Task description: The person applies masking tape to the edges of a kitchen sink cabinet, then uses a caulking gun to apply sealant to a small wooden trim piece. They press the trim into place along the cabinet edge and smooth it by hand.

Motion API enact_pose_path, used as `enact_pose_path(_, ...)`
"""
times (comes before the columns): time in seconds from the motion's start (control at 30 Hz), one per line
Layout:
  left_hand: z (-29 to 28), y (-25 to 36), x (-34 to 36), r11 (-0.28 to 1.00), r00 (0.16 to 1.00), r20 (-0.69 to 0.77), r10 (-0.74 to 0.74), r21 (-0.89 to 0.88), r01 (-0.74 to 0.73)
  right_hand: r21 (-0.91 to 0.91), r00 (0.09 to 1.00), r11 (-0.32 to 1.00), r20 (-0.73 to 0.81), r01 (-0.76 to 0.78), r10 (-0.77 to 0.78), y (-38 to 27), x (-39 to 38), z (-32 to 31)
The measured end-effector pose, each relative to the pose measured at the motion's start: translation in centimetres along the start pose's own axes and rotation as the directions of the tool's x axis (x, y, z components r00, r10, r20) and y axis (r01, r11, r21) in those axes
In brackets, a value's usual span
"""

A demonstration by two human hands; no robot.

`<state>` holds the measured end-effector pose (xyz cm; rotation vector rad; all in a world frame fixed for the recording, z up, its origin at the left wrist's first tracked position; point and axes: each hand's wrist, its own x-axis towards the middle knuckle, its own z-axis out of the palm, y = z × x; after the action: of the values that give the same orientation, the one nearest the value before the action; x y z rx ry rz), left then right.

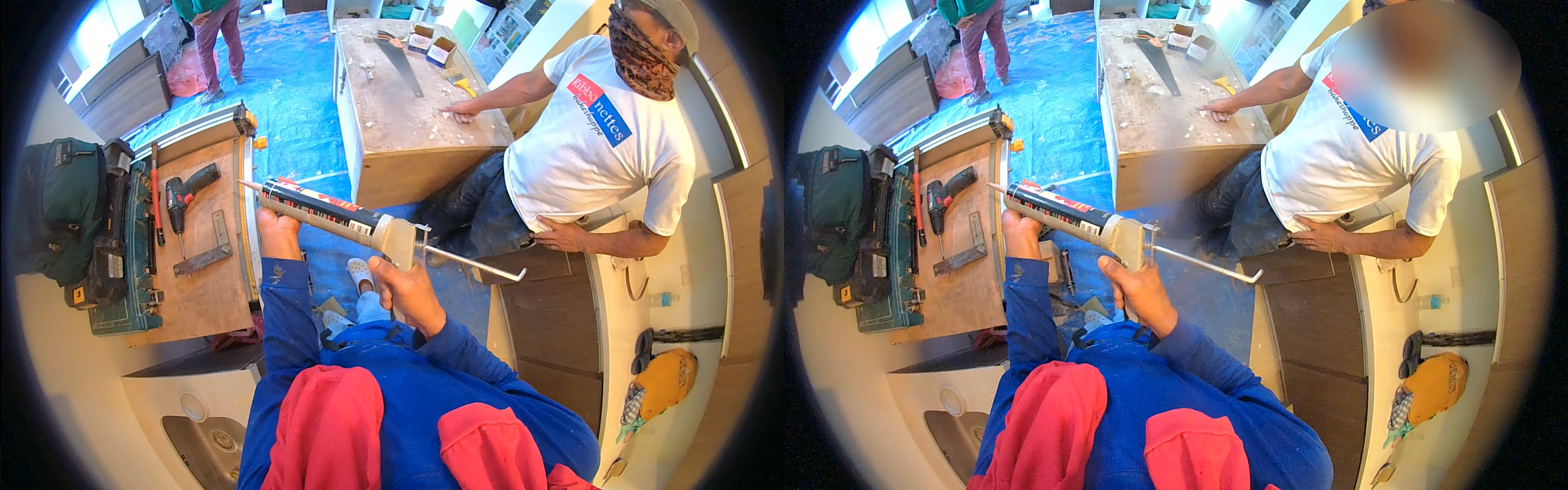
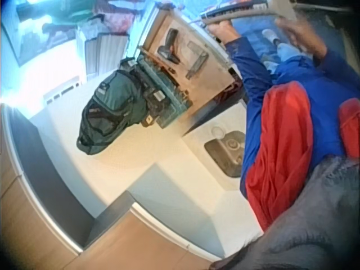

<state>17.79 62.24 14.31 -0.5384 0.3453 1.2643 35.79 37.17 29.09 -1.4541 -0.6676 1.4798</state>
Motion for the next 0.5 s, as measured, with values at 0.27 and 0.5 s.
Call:
enact_pose_path(0.27,0.7,1.4,0.5,0.981,0.98,0.191,0.053,0.173,-0.087,0.331,0.961,0.921,0.108,0.207,-0.255,3.7,-0.2,0.9)
enact_pose_path(0.5,3.9,-2.9,-4.2,0.985,0.948,0.315,0.035,0.15,-0.086,0.37,0.951,0.929,0.29,-0.008,-0.107,5.8,1.6,-1.7)
